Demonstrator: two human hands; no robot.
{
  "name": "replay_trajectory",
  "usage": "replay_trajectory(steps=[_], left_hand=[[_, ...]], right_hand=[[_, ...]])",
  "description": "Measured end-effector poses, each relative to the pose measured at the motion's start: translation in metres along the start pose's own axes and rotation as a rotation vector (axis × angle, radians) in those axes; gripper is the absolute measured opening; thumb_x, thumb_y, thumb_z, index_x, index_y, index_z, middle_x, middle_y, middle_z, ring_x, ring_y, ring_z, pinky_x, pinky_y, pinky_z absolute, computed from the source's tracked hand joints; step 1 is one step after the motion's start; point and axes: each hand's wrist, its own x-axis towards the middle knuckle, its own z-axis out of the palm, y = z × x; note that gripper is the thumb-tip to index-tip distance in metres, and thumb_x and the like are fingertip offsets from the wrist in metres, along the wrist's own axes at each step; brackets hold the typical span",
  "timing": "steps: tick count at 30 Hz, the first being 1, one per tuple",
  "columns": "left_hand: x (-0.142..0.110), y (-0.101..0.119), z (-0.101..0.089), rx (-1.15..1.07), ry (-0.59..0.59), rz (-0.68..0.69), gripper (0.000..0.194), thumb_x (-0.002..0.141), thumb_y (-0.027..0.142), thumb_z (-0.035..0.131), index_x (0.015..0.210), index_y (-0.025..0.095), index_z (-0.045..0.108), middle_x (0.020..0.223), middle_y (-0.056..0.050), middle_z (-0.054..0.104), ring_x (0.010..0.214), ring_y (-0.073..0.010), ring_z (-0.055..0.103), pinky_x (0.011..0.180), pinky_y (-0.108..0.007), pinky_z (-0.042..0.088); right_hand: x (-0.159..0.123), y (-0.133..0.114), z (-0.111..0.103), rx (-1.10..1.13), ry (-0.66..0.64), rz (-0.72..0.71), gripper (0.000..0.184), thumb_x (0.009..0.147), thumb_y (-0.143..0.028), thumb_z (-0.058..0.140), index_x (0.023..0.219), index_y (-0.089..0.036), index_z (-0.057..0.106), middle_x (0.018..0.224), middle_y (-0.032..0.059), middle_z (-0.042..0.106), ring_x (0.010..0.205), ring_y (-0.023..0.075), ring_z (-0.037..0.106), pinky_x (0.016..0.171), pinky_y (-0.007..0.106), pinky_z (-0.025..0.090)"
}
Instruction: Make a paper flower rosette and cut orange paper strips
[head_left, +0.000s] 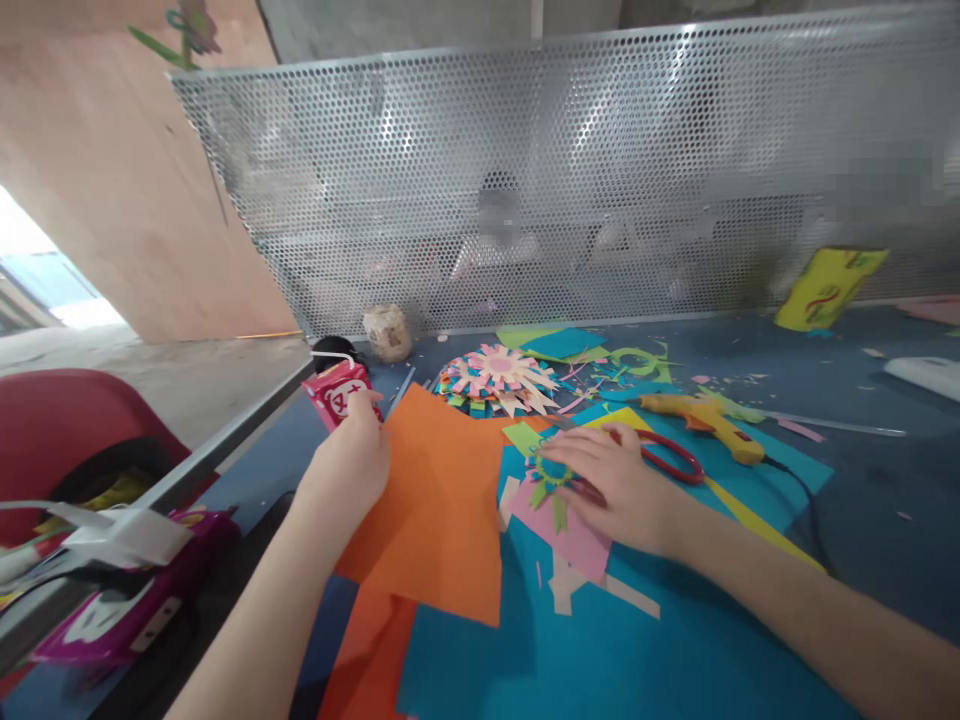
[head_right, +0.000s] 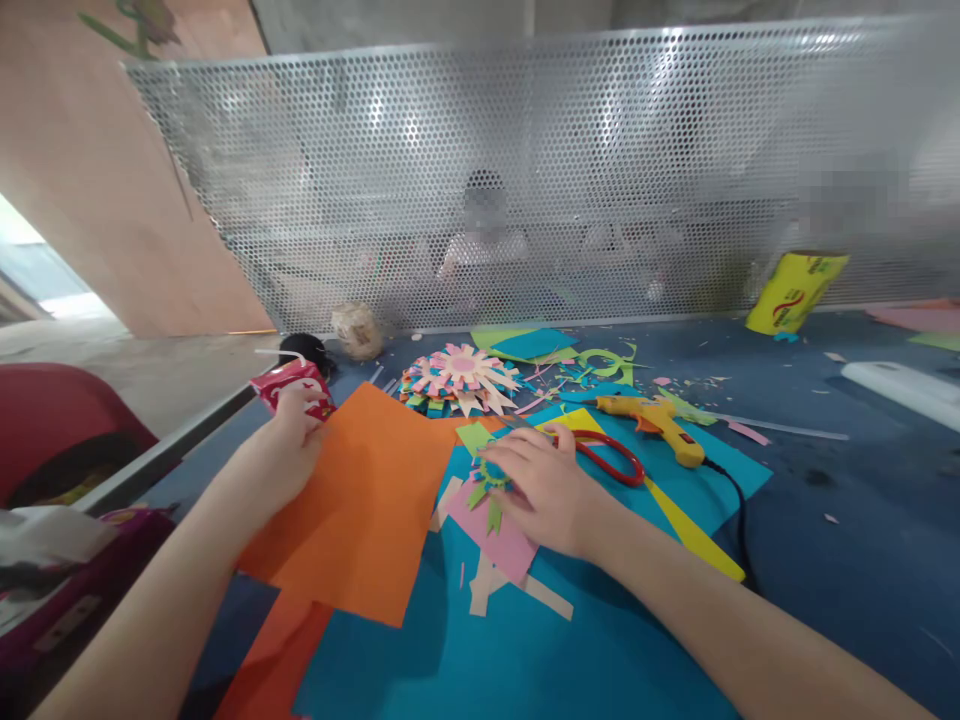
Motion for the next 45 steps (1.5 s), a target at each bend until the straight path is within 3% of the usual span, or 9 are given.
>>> replay_trajectory(steps=[6, 12, 15, 21, 25, 29, 37, 41, 45], left_hand=[[-0.009, 0.009, -0.015, 0.239, -0.182, -0.020, 0.029, 0.076, 0.017, 0.044, 0.105, 0.014, 0.043, 0.072, -0.012, 0.064, 0.066, -0.0303, 0.064, 0.050, -0.030, 0.037], [-0.016, 0.006, -0.015, 0.352, -0.101, 0.082, 0.018, 0.078, 0.017, 0.045, 0.096, 0.018, 0.045, 0.077, -0.010, 0.064, 0.066, -0.0260, 0.065, 0.050, -0.028, 0.040], [-0.019, 0.013, -0.017, 0.436, -0.194, 0.044, 0.022, 0.078, 0.012, 0.043, 0.100, 0.015, 0.046, 0.082, -0.011, 0.064, 0.069, -0.0247, 0.065, 0.056, -0.029, 0.043], [-0.023, 0.032, -0.013, 0.532, -0.285, -0.023, 0.042, 0.082, 0.026, 0.046, 0.119, 0.005, 0.044, 0.119, -0.024, 0.052, 0.103, -0.0375, 0.056, 0.077, -0.046, 0.047], [-0.033, 0.037, 0.001, 0.261, -0.631, 0.255, 0.076, 0.079, 0.047, 0.049, 0.139, 0.007, 0.025, 0.147, -0.019, 0.023, 0.136, -0.0349, 0.017, 0.105, -0.051, 0.024], [-0.043, 0.040, 0.006, 0.036, -0.850, 0.344, 0.081, 0.076, 0.049, 0.051, 0.142, 0.016, 0.019, 0.150, -0.013, 0.019, 0.136, -0.0366, 0.012, 0.104, -0.054, 0.023], [-0.048, 0.056, 0.002, 0.151, -0.675, 0.377, 0.060, 0.076, 0.034, 0.058, 0.129, 0.011, 0.044, 0.128, -0.019, 0.051, 0.118, -0.0370, 0.045, 0.092, -0.050, 0.039], [-0.054, 0.066, 0.011, 0.161, -0.576, 0.422, 0.064, 0.078, 0.035, 0.056, 0.134, 0.010, 0.037, 0.123, -0.018, 0.054, 0.116, -0.0337, 0.047, 0.093, -0.048, 0.039], [-0.060, 0.072, 0.021, 0.107, -0.561, 0.483, 0.065, 0.081, 0.032, 0.050, 0.139, 0.012, 0.028, 0.124, -0.016, 0.054, 0.117, -0.0329, 0.046, 0.093, -0.045, 0.041]], right_hand=[[0.001, -0.021, 0.008, 0.061, -0.052, -0.028, 0.057, 0.072, -0.046, 0.062, 0.122, -0.022, 0.052, 0.129, 0.0067, 0.053, 0.121, 0.0320, 0.037, 0.101, 0.056, 0.016], [0.004, -0.024, 0.014, 0.074, -0.110, -0.181, 0.040, 0.083, -0.039, 0.051, 0.120, -0.022, 0.055, 0.126, 0.0006, 0.057, 0.121, 0.0261, 0.039, 0.103, 0.044, 0.023], [0.004, -0.025, 0.016, 0.051, -0.135, -0.219, 0.035, 0.085, -0.035, 0.050, 0.118, -0.023, 0.055, 0.122, -0.0008, 0.060, 0.121, 0.0254, 0.039, 0.102, 0.043, 0.025], [0.002, -0.024, 0.021, -0.022, 0.002, -0.288, 0.025, 0.086, -0.029, 0.050, 0.109, -0.024, 0.059, 0.108, -0.0014, 0.067, 0.111, 0.0223, 0.047, 0.098, 0.040, 0.031], [0.001, -0.025, 0.025, -0.079, 0.057, -0.300, 0.028, 0.087, -0.027, 0.049, 0.113, -0.022, 0.057, 0.115, 0.0021, 0.064, 0.111, 0.0237, 0.049, 0.098, 0.045, 0.029], [-0.001, -0.026, 0.025, -0.132, 0.145, -0.282, 0.025, 0.087, -0.024, 0.047, 0.109, -0.020, 0.058, 0.109, 0.0040, 0.067, 0.104, 0.0255, 0.054, 0.095, 0.052, 0.025], [-0.004, -0.019, 0.008, -0.149, 0.182, -0.198, 0.031, 0.089, -0.016, 0.038, 0.117, -0.017, 0.052, 0.098, 0.0065, 0.068, 0.099, 0.0249, 0.058, 0.090, 0.047, 0.026], [-0.005, -0.013, 0.004, -0.140, 0.188, -0.132, 0.031, 0.088, -0.016, 0.039, 0.116, -0.020, 0.051, 0.105, 0.0063, 0.066, 0.112, 0.0274, 0.051, 0.091, 0.046, 0.025], [-0.007, -0.012, 0.004, -0.090, 0.190, -0.096, 0.030, 0.088, -0.016, 0.039, 0.116, -0.020, 0.050, 0.103, 0.0061, 0.067, 0.104, 0.0242, 0.056, 0.090, 0.044, 0.026]])
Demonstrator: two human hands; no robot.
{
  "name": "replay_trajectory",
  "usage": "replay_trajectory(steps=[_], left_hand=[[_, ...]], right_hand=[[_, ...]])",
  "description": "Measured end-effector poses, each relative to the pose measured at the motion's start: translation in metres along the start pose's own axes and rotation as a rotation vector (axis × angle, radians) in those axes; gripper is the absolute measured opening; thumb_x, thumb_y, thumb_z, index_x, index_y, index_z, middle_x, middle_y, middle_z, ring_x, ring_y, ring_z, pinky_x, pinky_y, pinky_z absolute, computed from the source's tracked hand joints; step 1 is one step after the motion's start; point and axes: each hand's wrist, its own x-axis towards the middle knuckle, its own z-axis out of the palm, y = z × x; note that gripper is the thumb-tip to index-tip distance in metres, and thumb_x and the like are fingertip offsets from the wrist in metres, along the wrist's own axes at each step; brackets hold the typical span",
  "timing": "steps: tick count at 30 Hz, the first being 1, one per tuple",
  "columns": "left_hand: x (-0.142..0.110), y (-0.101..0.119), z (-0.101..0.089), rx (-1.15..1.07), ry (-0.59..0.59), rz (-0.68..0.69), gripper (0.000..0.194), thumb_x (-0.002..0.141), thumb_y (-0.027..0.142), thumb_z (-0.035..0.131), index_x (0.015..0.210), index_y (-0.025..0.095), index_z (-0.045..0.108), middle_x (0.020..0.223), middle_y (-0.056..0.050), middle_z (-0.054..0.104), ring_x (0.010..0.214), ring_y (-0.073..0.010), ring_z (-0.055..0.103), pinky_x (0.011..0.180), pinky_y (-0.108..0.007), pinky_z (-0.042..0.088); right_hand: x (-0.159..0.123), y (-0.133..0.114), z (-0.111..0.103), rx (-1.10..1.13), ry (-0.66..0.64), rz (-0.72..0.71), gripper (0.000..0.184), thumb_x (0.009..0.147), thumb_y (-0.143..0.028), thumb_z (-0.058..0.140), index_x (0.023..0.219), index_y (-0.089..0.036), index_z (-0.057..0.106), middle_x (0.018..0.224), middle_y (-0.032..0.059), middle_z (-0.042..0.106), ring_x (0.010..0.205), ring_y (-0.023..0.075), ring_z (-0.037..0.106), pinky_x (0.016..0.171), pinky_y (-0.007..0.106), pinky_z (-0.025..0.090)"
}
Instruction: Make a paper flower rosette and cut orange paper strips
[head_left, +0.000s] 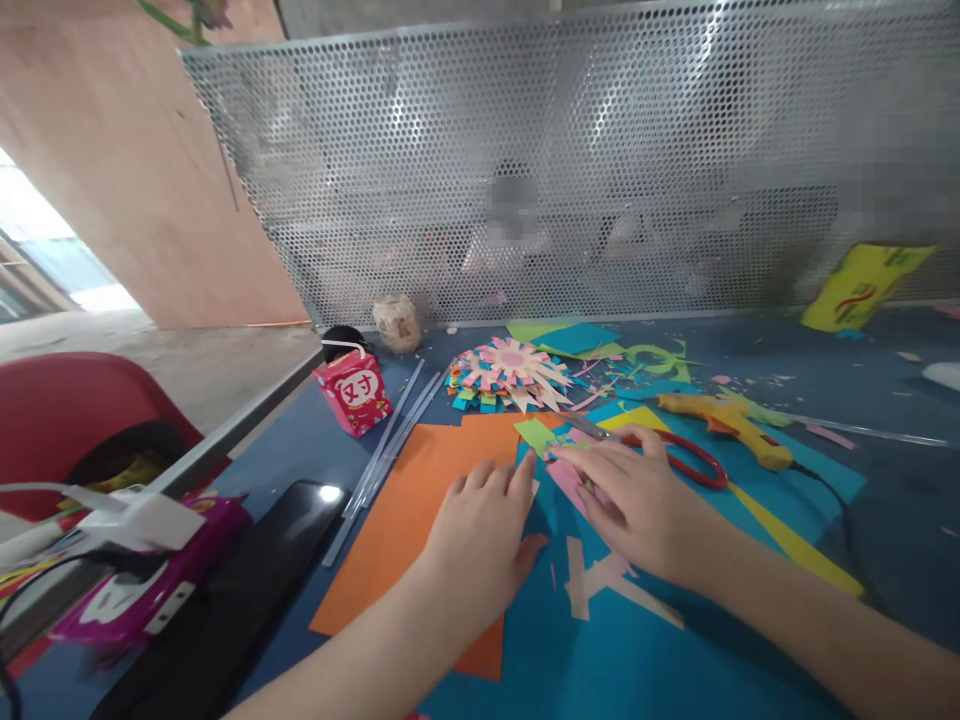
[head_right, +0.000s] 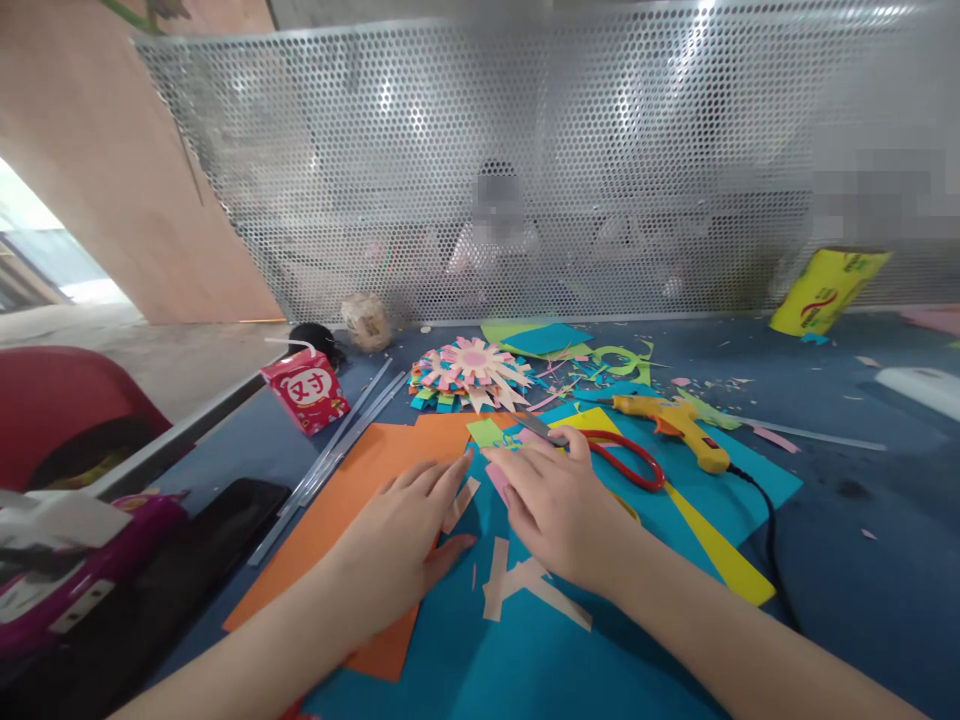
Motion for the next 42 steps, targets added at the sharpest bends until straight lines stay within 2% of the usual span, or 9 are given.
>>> replay_trajectory(steps=[4, 8, 14, 20, 24, 29, 32, 36, 42], left_hand=[[0.002, 0.008, 0.004, 0.032, -0.052, -0.046, 0.057, 0.086, 0.024, 0.041, 0.139, 0.010, 0.028, 0.112, -0.016, 0.062, 0.112, -0.0330, 0.050, 0.085, -0.044, 0.046], [0.003, 0.017, 0.006, 0.084, -0.047, -0.037, 0.053, 0.086, 0.021, 0.039, 0.138, 0.013, 0.031, 0.102, -0.013, 0.067, 0.102, -0.0312, 0.056, 0.078, -0.044, 0.048], [0.004, 0.022, 0.007, 0.125, -0.021, -0.109, 0.055, 0.084, 0.011, 0.036, 0.138, 0.015, 0.030, 0.113, -0.013, 0.063, 0.104, -0.0280, 0.057, 0.076, -0.042, 0.048], [0.004, 0.018, 0.003, 0.097, -0.013, -0.135, 0.055, 0.082, 0.008, 0.034, 0.137, 0.011, 0.030, 0.114, -0.016, 0.062, 0.105, -0.0308, 0.055, 0.076, -0.045, 0.047], [0.003, 0.015, 0.006, 0.014, 0.036, -0.040, 0.056, 0.082, 0.009, 0.035, 0.137, 0.012, 0.029, 0.116, -0.015, 0.061, 0.115, -0.0296, 0.049, 0.087, -0.046, 0.041], [0.004, 0.010, 0.017, -0.168, 0.142, 0.065, 0.059, 0.082, 0.021, 0.047, 0.138, 0.019, 0.026, 0.103, -0.006, 0.069, 0.101, -0.0260, 0.057, 0.086, -0.043, 0.041], [0.005, 0.009, 0.022, -0.237, 0.171, 0.125, 0.060, 0.082, 0.019, 0.049, 0.137, 0.021, 0.025, 0.098, -0.002, 0.071, 0.097, -0.0243, 0.059, 0.087, -0.042, 0.040], [0.008, 0.010, 0.024, -0.259, 0.168, 0.155, 0.057, 0.083, 0.016, 0.046, 0.136, 0.017, 0.026, 0.089, -0.004, 0.072, 0.092, -0.0218, 0.062, 0.083, -0.038, 0.044], [0.007, 0.010, 0.027, -0.286, 0.251, 0.171, 0.057, 0.084, 0.016, 0.041, 0.138, 0.020, 0.022, 0.081, -0.004, 0.070, 0.080, -0.0197, 0.065, 0.070, -0.031, 0.051]], right_hand=[[0.001, 0.000, -0.001, 0.020, -0.002, 0.015, 0.029, 0.088, -0.016, 0.040, 0.115, -0.020, 0.051, 0.097, 0.0063, 0.067, 0.098, 0.0229, 0.058, 0.089, 0.044, 0.027], [0.001, 0.000, 0.000, 0.043, -0.008, 0.029, 0.030, 0.087, -0.016, 0.039, 0.114, -0.021, 0.051, 0.096, 0.0051, 0.068, 0.093, 0.0215, 0.059, 0.089, 0.044, 0.027], [0.001, -0.004, -0.004, 0.064, -0.075, 0.049, 0.030, 0.088, -0.014, 0.038, 0.114, -0.018, 0.052, 0.101, 0.0063, 0.067, 0.099, 0.0221, 0.058, 0.093, 0.046, 0.023], [0.001, -0.008, -0.007, 0.060, -0.088, 0.012, 0.025, 0.089, -0.014, 0.041, 0.103, -0.023, 0.059, 0.100, 0.0038, 0.068, 0.099, 0.0215, 0.058, 0.090, 0.044, 0.025], [0.000, -0.006, -0.005, 0.039, -0.048, 0.024, 0.023, 0.090, -0.016, 0.040, 0.100, -0.022, 0.060, 0.100, 0.0050, 0.068, 0.099, 0.0210, 0.058, 0.089, 0.044, 0.028], [0.002, 0.002, -0.003, 0.039, -0.038, 0.069, 0.026, 0.090, -0.018, 0.038, 0.105, -0.022, 0.059, 0.107, 0.0060, 0.067, 0.106, 0.0242, 0.055, 0.087, 0.046, 0.031], [0.003, 0.005, -0.003, 0.044, -0.066, 0.099, 0.027, 0.088, -0.015, 0.037, 0.105, -0.020, 0.059, 0.105, 0.0064, 0.067, 0.106, 0.0258, 0.055, 0.086, 0.048, 0.032], [0.004, 0.004, -0.003, 0.051, -0.078, 0.093, 0.025, 0.087, -0.013, 0.036, 0.095, -0.018, 0.059, 0.092, 0.0068, 0.068, 0.099, 0.0252, 0.057, 0.084, 0.047, 0.034], [0.003, 0.003, -0.005, 0.083, -0.047, 0.152, 0.032, 0.084, -0.015, 0.039, 0.113, -0.020, 0.050, 0.091, 0.0055, 0.068, 0.087, 0.0217, 0.060, 0.086, 0.046, 0.036]])
